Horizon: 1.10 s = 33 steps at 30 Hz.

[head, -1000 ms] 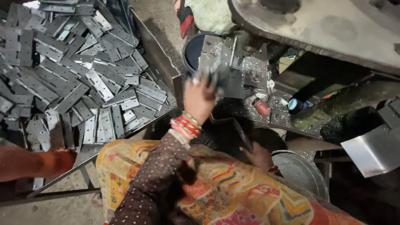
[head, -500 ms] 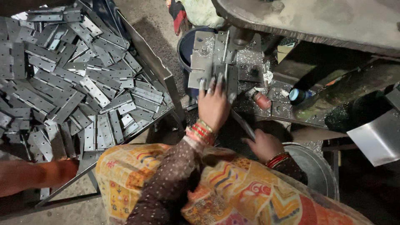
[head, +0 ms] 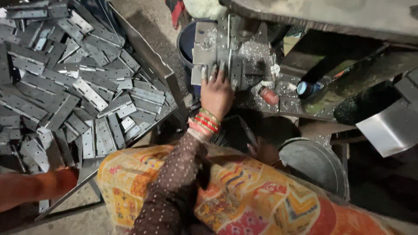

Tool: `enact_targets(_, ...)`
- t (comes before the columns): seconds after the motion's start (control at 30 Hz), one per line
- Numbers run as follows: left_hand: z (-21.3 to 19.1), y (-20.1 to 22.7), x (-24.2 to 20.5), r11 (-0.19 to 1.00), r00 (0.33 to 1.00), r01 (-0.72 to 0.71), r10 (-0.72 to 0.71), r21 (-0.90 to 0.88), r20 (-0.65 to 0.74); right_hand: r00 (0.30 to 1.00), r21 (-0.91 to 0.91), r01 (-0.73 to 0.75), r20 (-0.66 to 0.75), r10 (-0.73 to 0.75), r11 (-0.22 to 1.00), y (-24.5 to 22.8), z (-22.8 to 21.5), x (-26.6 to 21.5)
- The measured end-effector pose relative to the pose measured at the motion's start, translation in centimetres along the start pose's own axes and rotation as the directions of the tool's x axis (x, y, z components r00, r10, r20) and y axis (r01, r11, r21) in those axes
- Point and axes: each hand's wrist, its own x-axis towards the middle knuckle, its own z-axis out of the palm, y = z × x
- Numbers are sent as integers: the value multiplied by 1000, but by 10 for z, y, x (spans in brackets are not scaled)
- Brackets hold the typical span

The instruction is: The person repeatedly picks up metal hinge pieces from a bin, places them under a drill press, and operates the lever to drill holes. After each cycle, the person removes the processed piece and returns it to the bin.

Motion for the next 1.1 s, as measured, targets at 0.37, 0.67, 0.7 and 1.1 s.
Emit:
enact_targets(0.37, 35, -3, 20, 980, 990, 5, -34, 200, 139, 978, -232, -105, 151, 142, 967, -53, -111, 27)
enact_targets(0.67, 33, -5, 22, 976, 966, 9, -64, 216, 252, 974, -160, -158, 137, 180, 974, -45, -79, 11)
enact_targets(0.7, 30, -3, 23, 972, 968, 5, -64, 235, 243, 979, -145, -110, 158, 132, 983, -47, -91, 17)
enact_targets(1.1, 29, -5, 22, 977, 987, -18, -16, 214, 158, 960, -62, -218, 165, 225, 974, -41, -48, 18)
